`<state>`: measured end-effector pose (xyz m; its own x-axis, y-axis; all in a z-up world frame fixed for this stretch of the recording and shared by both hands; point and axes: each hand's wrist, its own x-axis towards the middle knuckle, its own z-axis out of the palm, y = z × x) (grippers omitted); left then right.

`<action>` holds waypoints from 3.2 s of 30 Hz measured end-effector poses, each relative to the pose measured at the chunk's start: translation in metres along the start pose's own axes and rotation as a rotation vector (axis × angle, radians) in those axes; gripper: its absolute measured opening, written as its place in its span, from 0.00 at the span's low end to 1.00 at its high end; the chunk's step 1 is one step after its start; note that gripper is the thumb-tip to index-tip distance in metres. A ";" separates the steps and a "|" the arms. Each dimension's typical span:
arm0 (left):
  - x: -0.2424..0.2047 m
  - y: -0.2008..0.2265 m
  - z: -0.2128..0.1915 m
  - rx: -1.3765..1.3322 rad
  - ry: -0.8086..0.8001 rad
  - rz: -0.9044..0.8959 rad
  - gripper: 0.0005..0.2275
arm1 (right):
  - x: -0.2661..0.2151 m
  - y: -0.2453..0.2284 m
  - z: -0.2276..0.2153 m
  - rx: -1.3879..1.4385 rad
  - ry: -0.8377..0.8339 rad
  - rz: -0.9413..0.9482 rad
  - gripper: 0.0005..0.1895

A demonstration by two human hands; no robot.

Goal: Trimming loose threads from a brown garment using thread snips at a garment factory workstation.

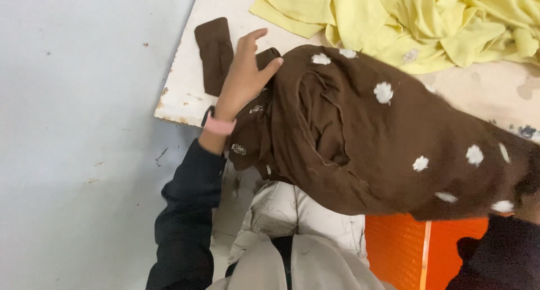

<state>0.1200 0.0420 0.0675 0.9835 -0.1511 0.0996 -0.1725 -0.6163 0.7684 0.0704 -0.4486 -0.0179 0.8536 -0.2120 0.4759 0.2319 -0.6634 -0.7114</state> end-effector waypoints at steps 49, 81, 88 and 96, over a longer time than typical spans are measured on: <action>-0.109 0.031 0.110 0.493 0.330 0.815 0.05 | -0.126 -0.223 0.095 -0.333 -0.267 -0.180 0.11; -0.094 0.010 0.063 0.399 0.681 0.731 0.01 | -0.085 -0.228 0.179 0.661 -0.434 0.380 0.05; -0.090 -0.002 0.066 0.054 0.683 0.594 0.02 | -0.082 -0.249 0.161 0.489 -0.383 0.285 0.08; -0.089 0.010 0.053 0.017 0.724 0.576 0.02 | -0.089 -0.266 0.143 -0.345 -0.228 -0.328 0.13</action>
<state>0.0274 0.0085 0.0333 0.5389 0.0787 0.8387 -0.6409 -0.6078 0.4689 -0.0007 -0.1508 0.0547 0.8506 0.1826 0.4931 0.3699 -0.8743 -0.3143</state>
